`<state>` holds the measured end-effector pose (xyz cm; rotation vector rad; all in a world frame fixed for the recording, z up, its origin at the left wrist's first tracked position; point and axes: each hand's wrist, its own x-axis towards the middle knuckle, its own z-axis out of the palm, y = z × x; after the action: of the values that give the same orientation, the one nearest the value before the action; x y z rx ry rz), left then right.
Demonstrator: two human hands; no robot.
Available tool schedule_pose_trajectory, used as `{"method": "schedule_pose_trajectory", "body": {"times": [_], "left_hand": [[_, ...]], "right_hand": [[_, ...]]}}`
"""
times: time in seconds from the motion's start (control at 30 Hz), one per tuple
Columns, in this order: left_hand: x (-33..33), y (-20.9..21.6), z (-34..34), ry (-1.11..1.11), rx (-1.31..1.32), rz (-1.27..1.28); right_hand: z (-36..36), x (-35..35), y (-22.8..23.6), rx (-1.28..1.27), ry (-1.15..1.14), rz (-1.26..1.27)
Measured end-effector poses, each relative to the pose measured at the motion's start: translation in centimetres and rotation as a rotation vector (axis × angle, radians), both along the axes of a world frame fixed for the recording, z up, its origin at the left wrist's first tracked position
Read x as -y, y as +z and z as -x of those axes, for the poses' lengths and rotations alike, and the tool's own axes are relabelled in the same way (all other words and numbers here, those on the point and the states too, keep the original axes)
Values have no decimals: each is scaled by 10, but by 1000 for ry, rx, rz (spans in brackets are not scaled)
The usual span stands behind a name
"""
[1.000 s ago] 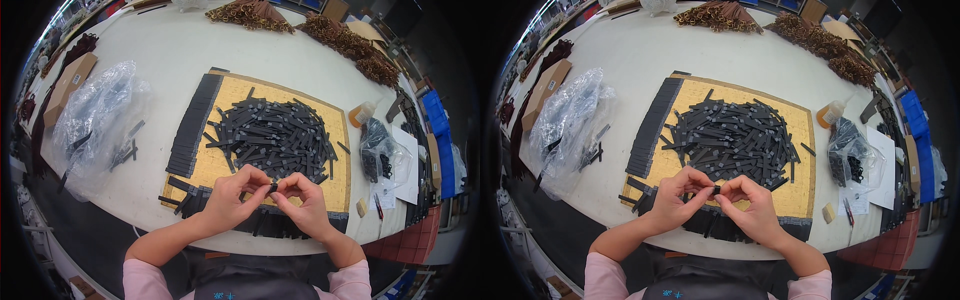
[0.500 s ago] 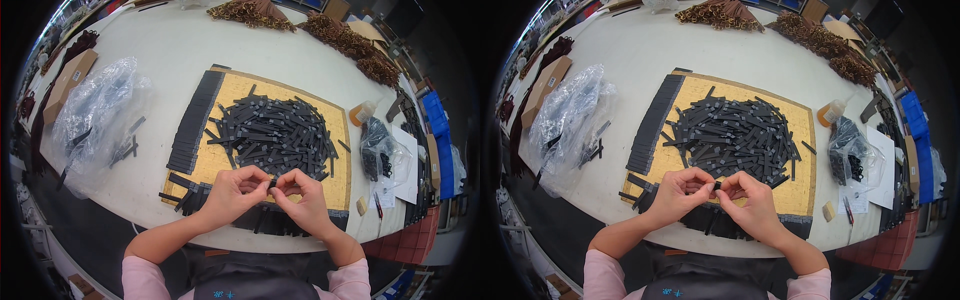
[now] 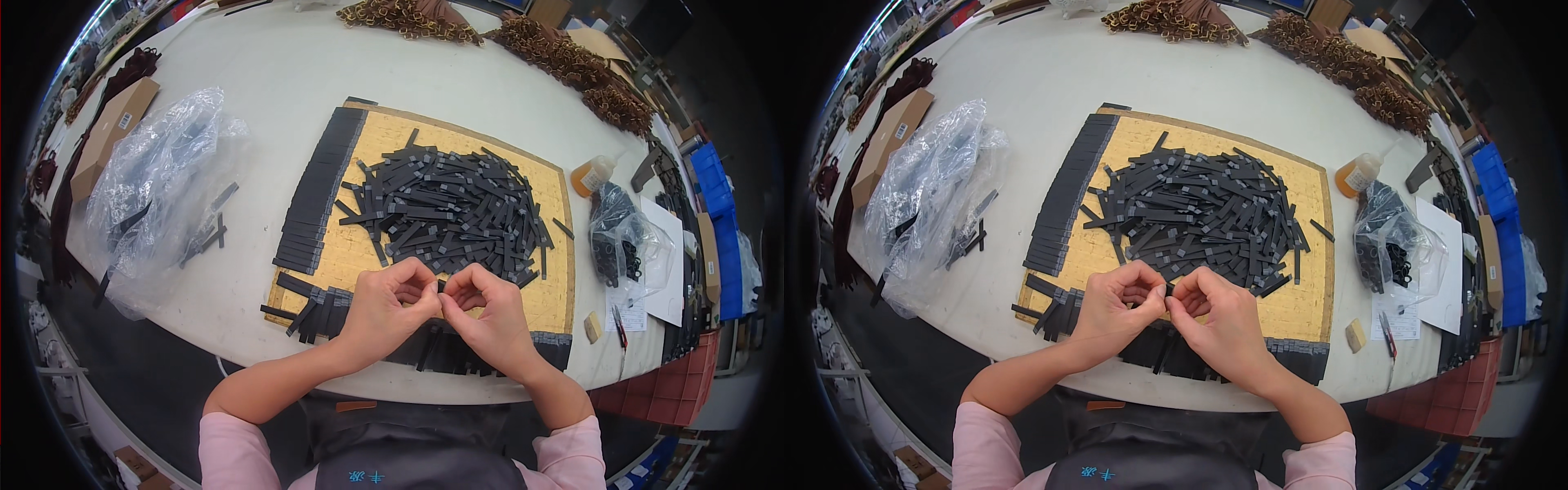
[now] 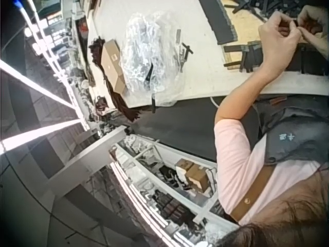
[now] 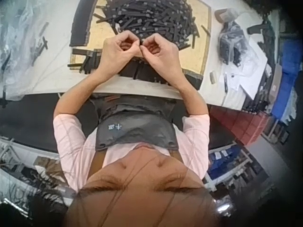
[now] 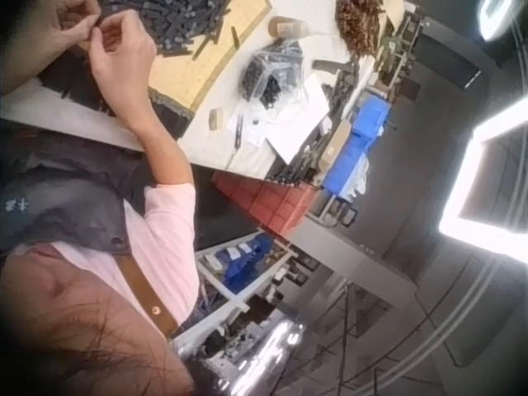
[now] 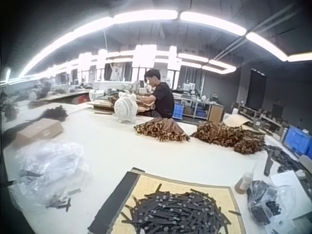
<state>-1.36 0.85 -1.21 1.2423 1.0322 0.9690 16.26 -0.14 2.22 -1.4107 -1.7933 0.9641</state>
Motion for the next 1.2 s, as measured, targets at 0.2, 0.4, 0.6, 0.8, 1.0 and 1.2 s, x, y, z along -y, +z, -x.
{"method": "schedule_pose_trajectory", "body": {"times": [0.2,0.4,0.6,0.8,1.0,1.2], "left_hand": [[-4,5,5,-61,183,129],[-3,2,4,-45,89,70],[-4,-4,2,-17,-18,11],[-6,6,3,-36,204,130],[-5,2,3,-60,64,-50],[-1,4,4,-82,-68,-132]], "right_hand": [[-6,-5,7,-178,-36,194],[-4,-5,4,-130,-2,187],[-1,-3,-5,-63,12,77],[-8,-5,0,-184,-43,156],[-3,1,0,-14,-17,-141],[2,1,-12,79,47,-231]]}}
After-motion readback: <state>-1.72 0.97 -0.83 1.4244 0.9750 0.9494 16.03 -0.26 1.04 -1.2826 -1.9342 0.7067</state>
